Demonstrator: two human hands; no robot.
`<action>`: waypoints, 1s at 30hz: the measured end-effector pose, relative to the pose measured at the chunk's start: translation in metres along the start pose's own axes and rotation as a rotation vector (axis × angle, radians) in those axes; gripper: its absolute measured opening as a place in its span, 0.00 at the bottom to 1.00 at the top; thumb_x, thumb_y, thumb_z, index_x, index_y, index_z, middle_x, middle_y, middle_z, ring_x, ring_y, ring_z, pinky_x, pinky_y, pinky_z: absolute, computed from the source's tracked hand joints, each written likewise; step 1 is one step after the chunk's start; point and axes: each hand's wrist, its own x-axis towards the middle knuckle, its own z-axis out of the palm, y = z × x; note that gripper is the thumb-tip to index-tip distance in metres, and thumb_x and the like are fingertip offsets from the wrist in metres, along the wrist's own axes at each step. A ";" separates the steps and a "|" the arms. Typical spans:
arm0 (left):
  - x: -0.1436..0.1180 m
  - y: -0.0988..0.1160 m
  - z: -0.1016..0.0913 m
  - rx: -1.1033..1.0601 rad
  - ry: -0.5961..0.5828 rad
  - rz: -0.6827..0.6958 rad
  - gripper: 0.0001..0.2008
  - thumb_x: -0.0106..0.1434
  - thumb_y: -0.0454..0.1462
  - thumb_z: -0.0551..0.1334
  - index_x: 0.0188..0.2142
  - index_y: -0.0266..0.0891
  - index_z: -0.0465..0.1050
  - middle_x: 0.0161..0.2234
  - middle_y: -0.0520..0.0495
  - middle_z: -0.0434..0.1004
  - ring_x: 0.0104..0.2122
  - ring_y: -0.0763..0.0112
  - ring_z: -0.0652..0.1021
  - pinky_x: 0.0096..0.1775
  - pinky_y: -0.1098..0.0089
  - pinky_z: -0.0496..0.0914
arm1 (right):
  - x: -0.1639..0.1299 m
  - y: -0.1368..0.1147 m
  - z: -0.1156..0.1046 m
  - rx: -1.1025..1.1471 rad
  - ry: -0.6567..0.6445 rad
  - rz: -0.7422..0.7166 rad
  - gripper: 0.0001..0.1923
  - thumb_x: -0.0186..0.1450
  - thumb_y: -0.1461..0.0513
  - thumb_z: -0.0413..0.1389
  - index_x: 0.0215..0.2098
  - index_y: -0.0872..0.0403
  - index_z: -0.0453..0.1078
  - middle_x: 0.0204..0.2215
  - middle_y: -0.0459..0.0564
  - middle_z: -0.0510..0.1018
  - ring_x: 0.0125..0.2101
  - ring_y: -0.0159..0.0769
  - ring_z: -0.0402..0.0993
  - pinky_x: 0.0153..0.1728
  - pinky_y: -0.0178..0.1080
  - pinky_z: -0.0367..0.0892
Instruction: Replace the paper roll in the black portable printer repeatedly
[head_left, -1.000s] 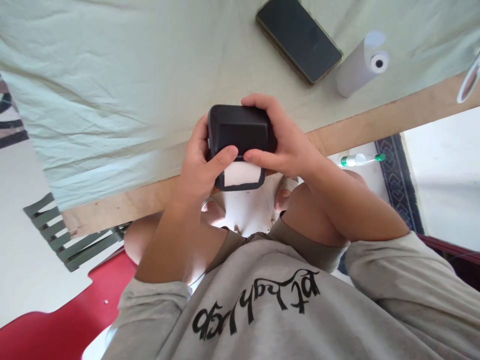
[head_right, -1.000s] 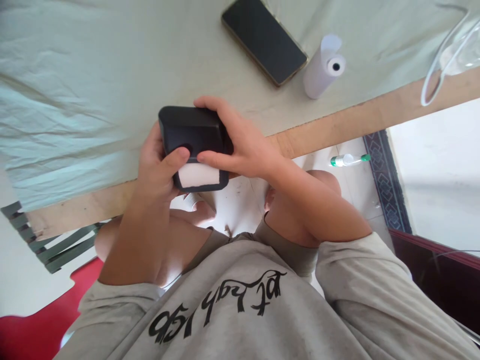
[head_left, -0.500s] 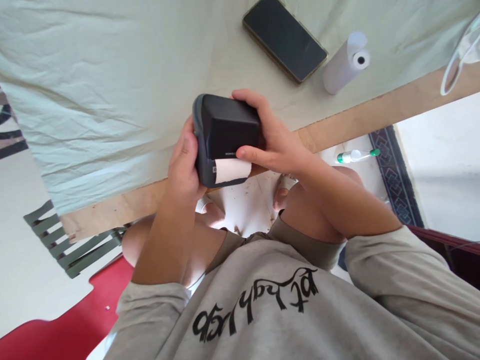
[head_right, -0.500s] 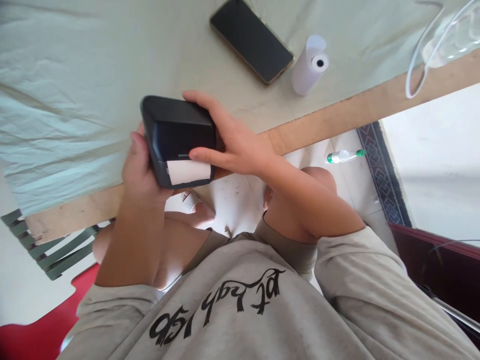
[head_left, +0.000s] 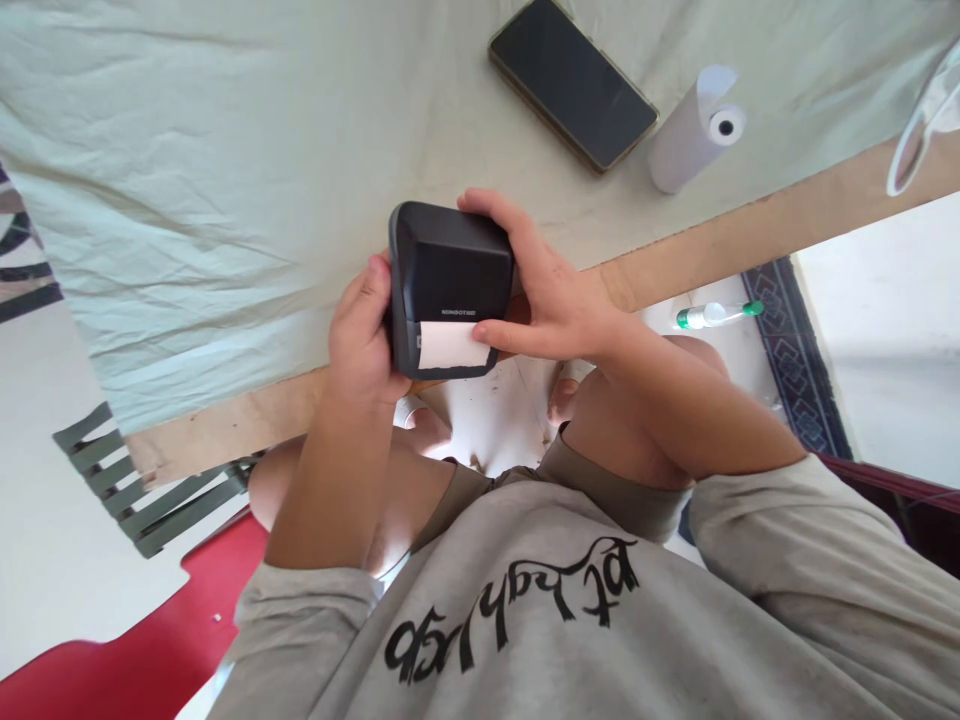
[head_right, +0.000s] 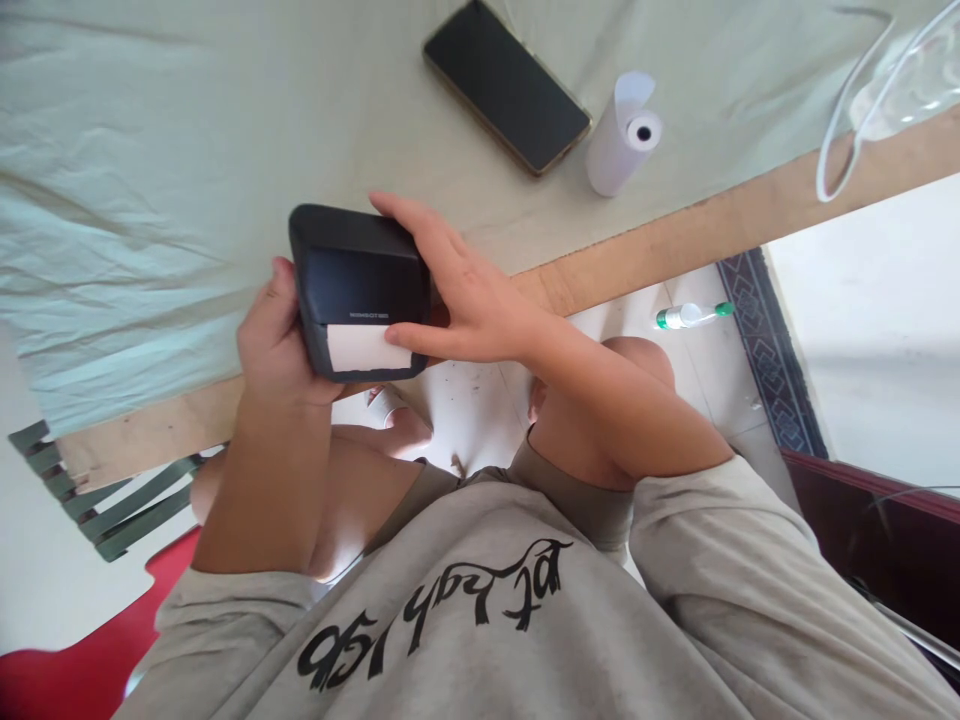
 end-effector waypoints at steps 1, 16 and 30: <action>0.000 0.000 0.000 -0.018 0.019 0.030 0.25 0.63 0.60 0.60 0.40 0.43 0.79 0.42 0.47 0.83 0.50 0.51 0.79 0.45 0.53 0.74 | 0.000 0.000 0.001 0.006 0.001 -0.004 0.44 0.62 0.44 0.58 0.68 0.50 0.48 0.70 0.57 0.55 0.69 0.47 0.54 0.71 0.52 0.55; -0.004 0.001 0.008 0.013 -0.057 0.082 0.16 0.64 0.50 0.64 0.44 0.42 0.77 0.41 0.47 0.82 0.42 0.61 0.81 0.42 0.63 0.75 | -0.001 -0.003 0.002 0.031 0.537 0.150 0.21 0.70 0.42 0.48 0.48 0.46 0.60 0.35 0.45 0.70 0.34 0.34 0.76 0.38 0.42 0.76; -0.009 0.000 0.007 0.100 -0.137 0.124 0.18 0.65 0.50 0.62 0.43 0.39 0.78 0.26 0.49 0.73 0.19 0.73 0.70 0.24 0.67 0.67 | 0.002 -0.035 -0.005 -0.640 0.198 0.196 0.17 0.72 0.56 0.46 0.37 0.51 0.76 0.45 0.46 0.81 0.35 0.36 0.75 0.29 0.38 0.64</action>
